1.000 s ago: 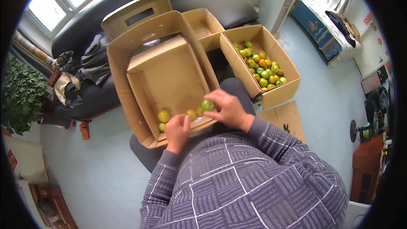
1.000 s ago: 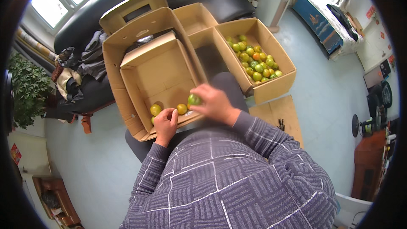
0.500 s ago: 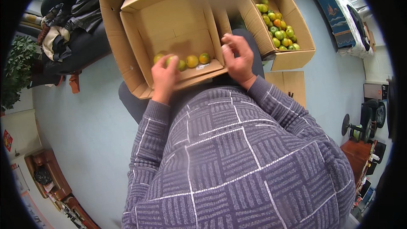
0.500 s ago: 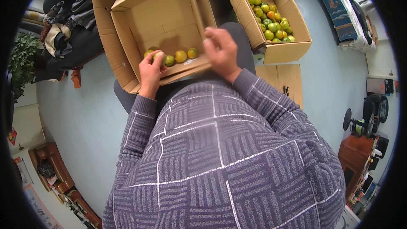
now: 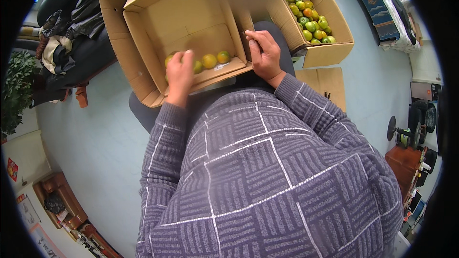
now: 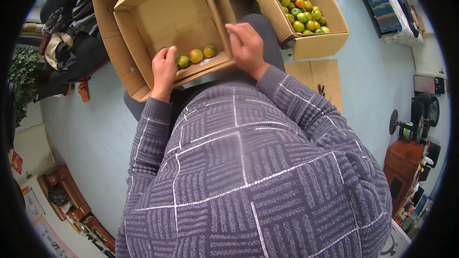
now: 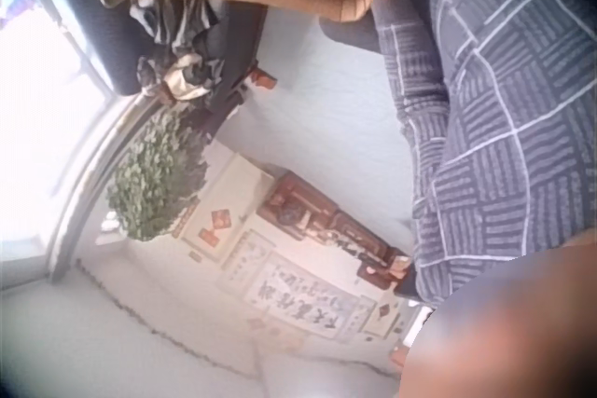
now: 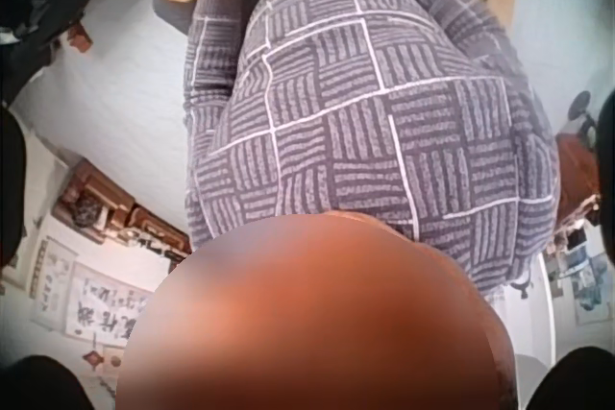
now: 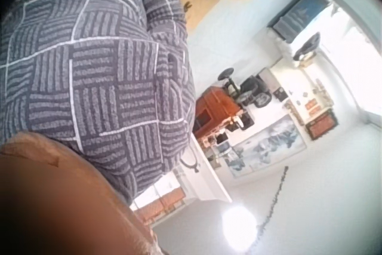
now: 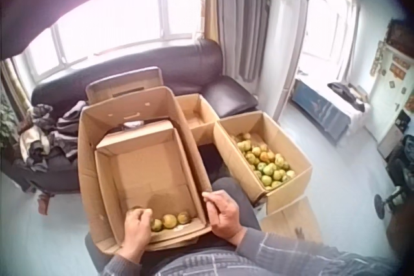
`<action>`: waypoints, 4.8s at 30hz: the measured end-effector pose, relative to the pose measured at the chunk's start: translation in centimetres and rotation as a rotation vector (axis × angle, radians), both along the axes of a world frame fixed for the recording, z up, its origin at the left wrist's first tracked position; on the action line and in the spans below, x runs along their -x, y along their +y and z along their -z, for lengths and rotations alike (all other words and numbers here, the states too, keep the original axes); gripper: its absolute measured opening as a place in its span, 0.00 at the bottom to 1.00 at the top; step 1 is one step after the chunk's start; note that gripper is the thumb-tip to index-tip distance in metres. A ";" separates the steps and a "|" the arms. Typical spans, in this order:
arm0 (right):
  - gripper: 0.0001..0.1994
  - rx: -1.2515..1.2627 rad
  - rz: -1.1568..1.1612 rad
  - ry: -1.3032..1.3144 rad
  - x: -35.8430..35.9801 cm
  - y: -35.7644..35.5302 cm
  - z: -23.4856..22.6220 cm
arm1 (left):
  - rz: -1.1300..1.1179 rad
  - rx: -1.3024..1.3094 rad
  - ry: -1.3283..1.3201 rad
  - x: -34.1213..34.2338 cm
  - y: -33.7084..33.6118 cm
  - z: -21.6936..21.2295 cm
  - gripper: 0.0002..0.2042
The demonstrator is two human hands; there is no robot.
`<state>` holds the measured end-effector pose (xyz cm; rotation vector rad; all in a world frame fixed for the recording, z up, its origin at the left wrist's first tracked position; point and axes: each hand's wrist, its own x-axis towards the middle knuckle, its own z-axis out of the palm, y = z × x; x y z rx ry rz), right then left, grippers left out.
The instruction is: The person sits on the floor and transfers small green citrus fruits from a large cardboard box into a smaller box. They pick up fruits one by one or in small groups, place them into the smaller box, and occasionally adjust the arrangement.
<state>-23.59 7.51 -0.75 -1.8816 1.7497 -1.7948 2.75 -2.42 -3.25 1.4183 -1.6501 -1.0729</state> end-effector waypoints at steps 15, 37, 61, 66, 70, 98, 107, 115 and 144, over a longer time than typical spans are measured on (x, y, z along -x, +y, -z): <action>0.10 -0.002 0.000 0.048 0.2 -0.1 0.5 | 0.465 0.325 -0.669 5.1 0.2 -1.8 0.15; 0.11 0.004 0.010 0.033 0.1 -0.2 0.6 | 0.739 0.413 -0.788 7.4 -4.1 -2.6 0.22; 0.11 -0.003 0.016 -0.010 0.1 -0.2 0.5 | 0.578 0.411 -0.785 3.4 -2.4 -2.9 0.15; 0.11 0.003 0.020 0.000 0.0 -0.3 0.7 | 0.515 0.467 -0.835 3.4 -2.3 -2.8 0.19; 0.11 -0.001 0.015 -0.010 0.0 -0.3 0.7 | 0.494 0.561 -0.839 3.4 -2.7 -1.5 0.19; 0.11 0.003 -0.004 0.029 0.1 -0.3 0.5 | 0.018 0.428 -0.693 -2.6 2.4 -2.0 0.09; 0.10 -0.006 0.021 0.016 -0.1 0.1 -0.5 | 0.201 0.458 -0.939 -3.5 0.3 -1.9 0.23; 0.10 0.022 0.018 0.028 2.1 0.5 -1.8 | 0.118 0.424 -0.937 -3.6 0.7 -1.2 0.23; 0.19 -1.184 0.484 0.578 28.1 -2.0 3.5 | 0.787 0.810 -0.654 2.2 5.2 -2.6 0.08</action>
